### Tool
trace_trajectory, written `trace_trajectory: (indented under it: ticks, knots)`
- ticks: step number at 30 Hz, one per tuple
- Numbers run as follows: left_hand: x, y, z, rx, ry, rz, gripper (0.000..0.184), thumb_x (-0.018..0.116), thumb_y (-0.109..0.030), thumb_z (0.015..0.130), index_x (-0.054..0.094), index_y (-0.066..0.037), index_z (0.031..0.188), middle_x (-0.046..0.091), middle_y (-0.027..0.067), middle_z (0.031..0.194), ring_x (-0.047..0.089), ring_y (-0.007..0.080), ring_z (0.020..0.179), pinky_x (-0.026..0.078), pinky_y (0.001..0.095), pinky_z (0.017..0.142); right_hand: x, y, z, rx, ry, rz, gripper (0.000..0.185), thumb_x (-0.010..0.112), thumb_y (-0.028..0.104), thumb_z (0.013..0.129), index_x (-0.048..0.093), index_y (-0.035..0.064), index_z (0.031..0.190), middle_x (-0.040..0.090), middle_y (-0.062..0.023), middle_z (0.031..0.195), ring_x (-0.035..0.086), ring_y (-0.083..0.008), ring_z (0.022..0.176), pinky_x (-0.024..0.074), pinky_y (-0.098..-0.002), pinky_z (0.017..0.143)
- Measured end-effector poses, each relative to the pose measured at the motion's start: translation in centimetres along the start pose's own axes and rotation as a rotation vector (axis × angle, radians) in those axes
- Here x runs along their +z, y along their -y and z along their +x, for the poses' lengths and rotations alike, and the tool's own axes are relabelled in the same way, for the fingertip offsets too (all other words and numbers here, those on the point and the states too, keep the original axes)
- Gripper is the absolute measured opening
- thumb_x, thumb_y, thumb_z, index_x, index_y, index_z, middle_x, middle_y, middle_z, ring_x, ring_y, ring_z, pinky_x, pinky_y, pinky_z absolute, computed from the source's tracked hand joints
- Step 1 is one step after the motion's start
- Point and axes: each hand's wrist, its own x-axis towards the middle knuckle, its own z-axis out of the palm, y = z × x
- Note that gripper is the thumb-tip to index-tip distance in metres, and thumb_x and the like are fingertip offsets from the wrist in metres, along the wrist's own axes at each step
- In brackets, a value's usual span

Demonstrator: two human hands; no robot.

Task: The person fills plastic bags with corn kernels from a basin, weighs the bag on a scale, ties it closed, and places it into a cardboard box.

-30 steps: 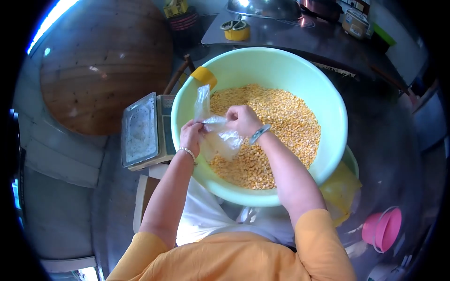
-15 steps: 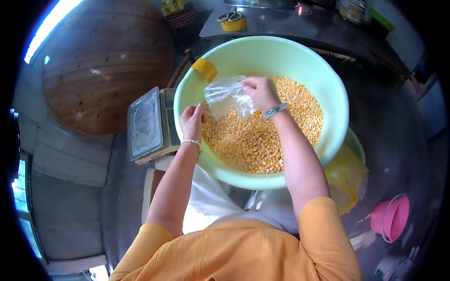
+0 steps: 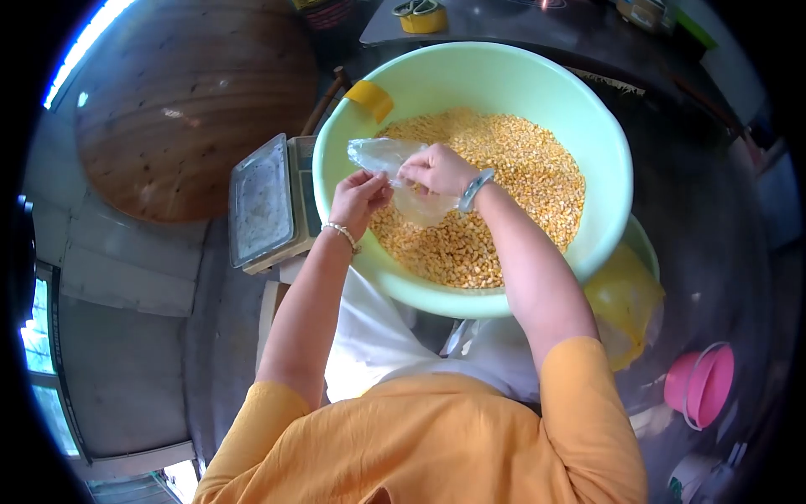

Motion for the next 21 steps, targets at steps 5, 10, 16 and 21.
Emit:
trace_trajectory:
  ticks: [5, 10, 16, 21]
  knots:
    - [-0.6, -0.2, -0.2, -0.042, 0.050, -0.126, 0.010, 0.058, -0.013, 0.086, 0.057, -0.003, 0.086, 0.061, 0.0047, 0.076, 0.060, 0.0120, 0.068, 0.052, 0.0250, 0.064, 0.5, -1.6, 1.0, 0.113, -0.074, 0.036, 0.023, 0.063, 0.025, 0.082, 0.067, 0.0028, 0.085, 0.064, -0.0034, 0.076, 0.057, -0.0080, 0.062, 0.0468, -0.0233, 0.055]
    - [-0.2, 0.1, -0.1, -0.052, 0.062, -0.047, 0.009, 0.058, -0.014, 0.086, 0.058, -0.004, 0.086, 0.062, 0.0046, 0.078, 0.061, 0.0117, 0.069, 0.051, 0.0246, 0.064, 1.8, -0.8, 1.1, 0.072, -0.105, 0.223, 0.014, 0.066, 0.015, 0.080, 0.066, 0.0013, 0.081, 0.063, -0.0021, 0.070, 0.056, -0.0074, 0.060, 0.0451, -0.0223, 0.051]
    - [-0.5, -0.1, -0.1, -0.017, -0.045, -0.056, 0.010, 0.058, -0.014, 0.087, 0.057, -0.004, 0.084, 0.062, 0.0058, 0.077, 0.060, 0.0132, 0.068, 0.052, 0.0256, 0.064, -0.2, -1.3, 0.9, 0.119, -0.222, 0.183, 0.008, 0.066, 0.009, 0.078, 0.064, 0.0015, 0.075, 0.062, -0.0044, 0.063, 0.055, -0.0088, 0.050, 0.0462, -0.0222, 0.048]
    - [-1.0, 0.1, 0.3, 0.018, -0.106, -0.341, 0.010, 0.049, -0.012, 0.091, 0.052, -0.003, 0.092, 0.061, 0.0077, 0.086, 0.061, 0.0162, 0.076, 0.052, 0.0284, 0.067, -2.0, -4.5, 1.4, 0.190, -0.302, 0.078, 0.012, 0.065, 0.011, 0.077, 0.063, 0.0008, 0.073, 0.062, -0.0069, 0.062, 0.056, -0.0111, 0.048, 0.0462, -0.0238, 0.046]
